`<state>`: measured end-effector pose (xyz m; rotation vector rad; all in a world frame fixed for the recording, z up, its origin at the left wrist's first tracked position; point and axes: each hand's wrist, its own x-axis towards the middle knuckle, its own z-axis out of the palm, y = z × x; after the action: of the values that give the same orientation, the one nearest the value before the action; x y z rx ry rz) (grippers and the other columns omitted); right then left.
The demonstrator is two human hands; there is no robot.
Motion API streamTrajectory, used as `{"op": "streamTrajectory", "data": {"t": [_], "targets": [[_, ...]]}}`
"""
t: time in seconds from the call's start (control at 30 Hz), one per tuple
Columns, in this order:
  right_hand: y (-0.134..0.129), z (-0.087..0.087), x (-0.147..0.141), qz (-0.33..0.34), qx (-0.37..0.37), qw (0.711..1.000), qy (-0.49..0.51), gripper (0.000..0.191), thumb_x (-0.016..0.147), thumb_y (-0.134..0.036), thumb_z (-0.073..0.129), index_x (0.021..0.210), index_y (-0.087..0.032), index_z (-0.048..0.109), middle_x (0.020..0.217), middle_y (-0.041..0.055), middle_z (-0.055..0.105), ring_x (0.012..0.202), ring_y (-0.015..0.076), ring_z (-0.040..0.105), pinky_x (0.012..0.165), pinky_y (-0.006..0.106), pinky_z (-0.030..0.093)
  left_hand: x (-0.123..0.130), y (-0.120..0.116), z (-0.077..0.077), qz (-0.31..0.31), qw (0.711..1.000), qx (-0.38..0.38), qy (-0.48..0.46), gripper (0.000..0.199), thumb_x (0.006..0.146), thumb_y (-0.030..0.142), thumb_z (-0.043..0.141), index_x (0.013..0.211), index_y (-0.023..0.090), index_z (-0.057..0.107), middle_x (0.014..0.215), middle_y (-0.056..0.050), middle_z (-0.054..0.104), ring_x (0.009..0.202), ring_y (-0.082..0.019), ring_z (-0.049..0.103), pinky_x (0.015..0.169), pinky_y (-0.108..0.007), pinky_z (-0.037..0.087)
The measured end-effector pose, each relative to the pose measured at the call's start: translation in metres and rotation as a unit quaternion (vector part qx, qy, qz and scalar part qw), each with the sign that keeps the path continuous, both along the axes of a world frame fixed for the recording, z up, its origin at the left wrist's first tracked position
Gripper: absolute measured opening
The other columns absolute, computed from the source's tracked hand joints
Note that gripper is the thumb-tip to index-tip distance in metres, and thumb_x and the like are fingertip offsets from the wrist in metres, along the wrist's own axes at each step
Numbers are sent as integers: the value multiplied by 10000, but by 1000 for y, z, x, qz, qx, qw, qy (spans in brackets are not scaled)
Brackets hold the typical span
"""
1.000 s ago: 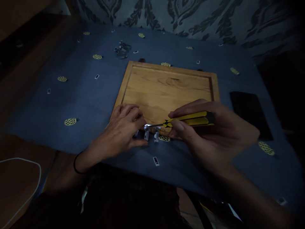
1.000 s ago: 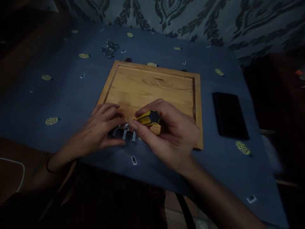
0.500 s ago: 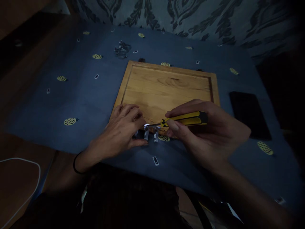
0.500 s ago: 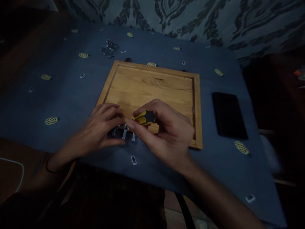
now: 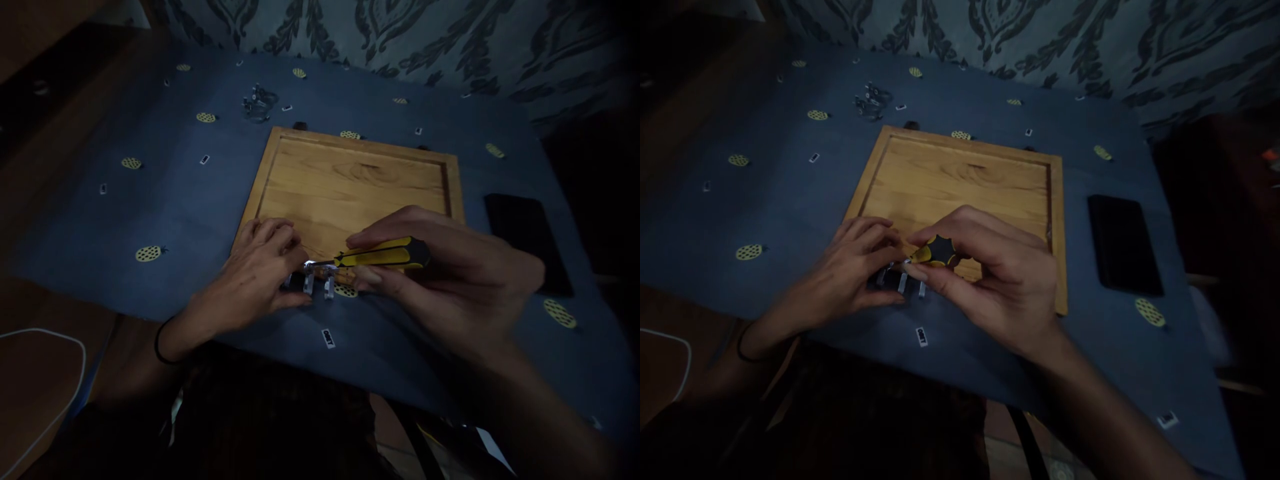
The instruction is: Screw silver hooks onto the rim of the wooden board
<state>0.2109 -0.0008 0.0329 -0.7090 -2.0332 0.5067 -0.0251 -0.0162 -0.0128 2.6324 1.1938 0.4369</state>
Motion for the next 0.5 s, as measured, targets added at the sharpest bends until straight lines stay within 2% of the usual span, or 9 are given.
{"op": "streamTrajectory", "data": {"t": [0.13,0.23,0.37,0.5], "targets": [[-1,-4,0,-16,27,999,-6,270,820,-101,881,1028,-228,767,827,40,767,689,158,703,576,274,551,0,0,-1,-4,1000,4,-5,498,847,501,888,1174,167,715,1261,-126,657,1352,-367,525,1124,-546,437],[-5,-6,-2,-28,30,999,-7,216,845,-173,883,997,-237,743,827,22,761,676,150,688,584,283,557,0,0,-1,0,1000,7,-10,497,843,497,892,1174,169,721,1253,-118,661,1350,-366,525,1131,-547,431],[-11,-6,-5,-59,14,998,-15,186,870,-283,873,975,-268,721,823,9,748,679,179,680,570,336,559,0,-1,-2,1,1000,1,-12,485,843,485,894,1177,176,727,1251,-112,664,1333,-365,535,1120,-544,441],[-13,-5,-7,-62,17,998,-25,183,881,-261,857,974,-299,705,819,16,737,654,205,669,543,383,547,0,-1,-1,-1,1000,5,-24,479,849,470,892,1180,161,734,1227,-115,665,1327,-370,539,1119,-549,440]]}}
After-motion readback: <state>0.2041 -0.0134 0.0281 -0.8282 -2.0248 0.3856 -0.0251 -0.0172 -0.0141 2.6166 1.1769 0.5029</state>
